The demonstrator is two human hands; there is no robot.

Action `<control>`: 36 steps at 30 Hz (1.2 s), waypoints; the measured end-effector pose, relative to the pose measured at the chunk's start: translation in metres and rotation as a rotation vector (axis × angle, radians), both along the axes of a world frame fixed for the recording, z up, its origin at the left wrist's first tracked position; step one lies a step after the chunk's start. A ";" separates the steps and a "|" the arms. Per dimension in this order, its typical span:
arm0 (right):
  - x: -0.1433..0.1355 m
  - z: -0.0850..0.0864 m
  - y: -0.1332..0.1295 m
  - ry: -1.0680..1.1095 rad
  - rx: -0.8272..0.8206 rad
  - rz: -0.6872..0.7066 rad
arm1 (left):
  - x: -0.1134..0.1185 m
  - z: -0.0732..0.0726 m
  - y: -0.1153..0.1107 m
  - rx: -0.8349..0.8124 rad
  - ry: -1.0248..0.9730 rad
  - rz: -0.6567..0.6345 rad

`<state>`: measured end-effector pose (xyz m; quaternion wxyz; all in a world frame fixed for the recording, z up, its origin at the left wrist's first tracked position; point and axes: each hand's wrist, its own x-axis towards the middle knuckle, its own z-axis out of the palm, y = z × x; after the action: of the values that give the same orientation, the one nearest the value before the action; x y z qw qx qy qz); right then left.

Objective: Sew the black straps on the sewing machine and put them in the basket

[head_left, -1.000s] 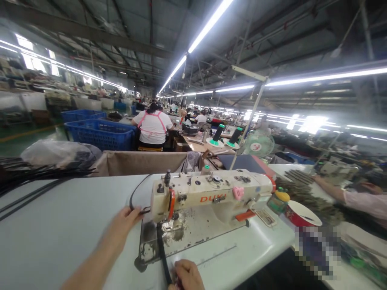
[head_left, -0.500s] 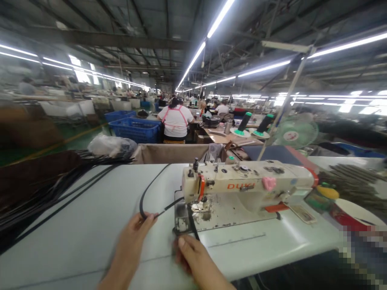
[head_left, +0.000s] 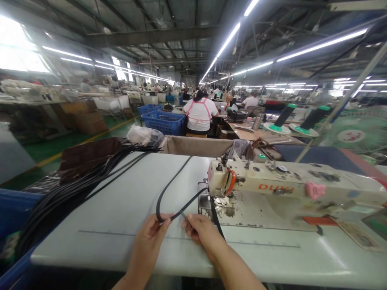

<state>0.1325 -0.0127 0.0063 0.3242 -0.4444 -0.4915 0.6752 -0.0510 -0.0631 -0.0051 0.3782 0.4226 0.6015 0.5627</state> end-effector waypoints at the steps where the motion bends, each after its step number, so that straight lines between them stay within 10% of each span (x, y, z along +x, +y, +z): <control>1: -0.002 0.001 0.000 -0.005 0.016 0.015 | 0.000 0.002 -0.002 0.002 -0.001 0.006; 9: 0.003 0.003 -0.001 -0.186 0.251 -0.055 | -0.004 -0.002 -0.009 -0.007 -0.074 -0.019; 15: 0.043 0.001 -0.023 -1.128 0.827 -0.194 | -0.029 -0.007 -0.001 -0.069 0.211 -0.097; 25: 0.066 0.000 -0.040 -1.587 0.551 0.095 | -0.061 -0.023 0.015 -0.276 0.283 -0.115; 30: 0.063 0.006 -0.038 -1.592 0.525 0.130 | -0.114 -0.018 0.024 -0.238 0.596 -0.029; 36: 0.075 -0.013 -0.034 -1.513 0.608 0.083 | -0.236 0.019 0.008 -0.108 1.022 0.266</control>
<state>0.2080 -0.0469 -0.0072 -0.0143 -0.6542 -0.7551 0.0409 -0.2873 -0.0551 0.0143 -0.0167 0.5430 0.7856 0.2961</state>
